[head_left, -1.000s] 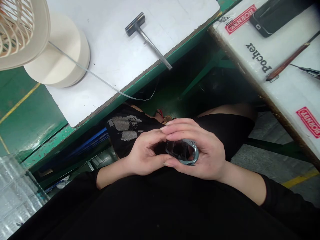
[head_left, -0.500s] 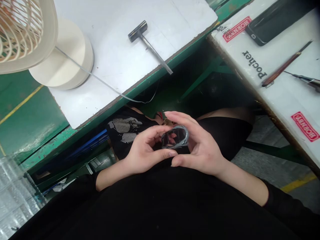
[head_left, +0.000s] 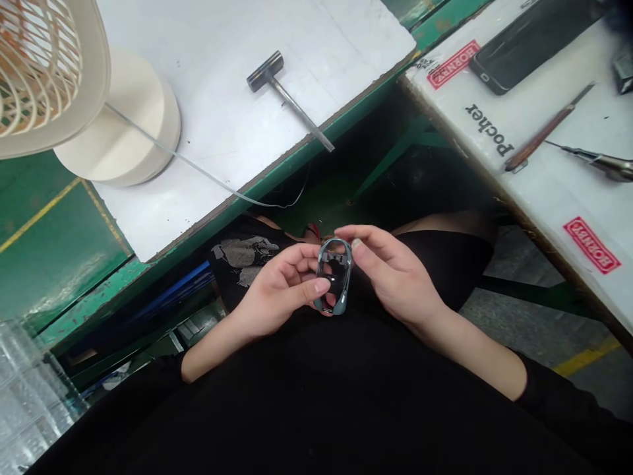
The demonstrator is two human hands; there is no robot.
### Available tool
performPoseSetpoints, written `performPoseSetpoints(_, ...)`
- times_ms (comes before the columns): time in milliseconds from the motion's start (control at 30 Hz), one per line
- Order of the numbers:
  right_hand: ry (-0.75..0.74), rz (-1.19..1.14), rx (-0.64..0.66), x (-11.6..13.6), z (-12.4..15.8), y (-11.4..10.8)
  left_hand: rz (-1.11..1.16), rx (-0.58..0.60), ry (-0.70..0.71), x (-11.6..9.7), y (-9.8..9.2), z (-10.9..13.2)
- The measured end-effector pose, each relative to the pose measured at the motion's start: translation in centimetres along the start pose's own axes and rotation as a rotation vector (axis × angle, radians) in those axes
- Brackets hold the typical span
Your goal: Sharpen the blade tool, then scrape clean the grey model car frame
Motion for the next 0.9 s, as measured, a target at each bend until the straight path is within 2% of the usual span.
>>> performPoseSetpoints(100, 0.085, -0.003, 0.026, -0.3, 0.2, 0.4, -0.041, -0.044, 0.037, -0.4, -0.3, 0.2)
performPoseSetpoints(233, 0.158, 0.007, 0.08, -0.4, 0.2, 0.9, -0.064, -0.056, 0.004, -0.3, -0.6, 0.4)
performPoseSetpoints(333, 0.182, 0.005, 0.099, -0.3, 0.2, 1.2, -0.081, -0.033, -0.001, -0.3, -0.5, 0.4)
performPoseSetpoints(467, 0.213, 0.001, 0.102, -0.4, 0.3, 1.3, -0.122, 0.017, 0.073, -0.8, -0.2, 0.3)
performPoseSetpoints(900, 0.286, -0.112, 0.171, -2.0, 0.3, 1.5, -0.127, 0.039, 0.121, -0.6, 0.1, 0.3)
Point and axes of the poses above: each hand's wrist, its own z-axis away from the middle knuckle, its own y-axis out of the palm, x = y × z, the point moved 8 cm from there along -z, towards the middle knuckle, and after that the axes turned 11 degrees about y, right-handed, at the moved point
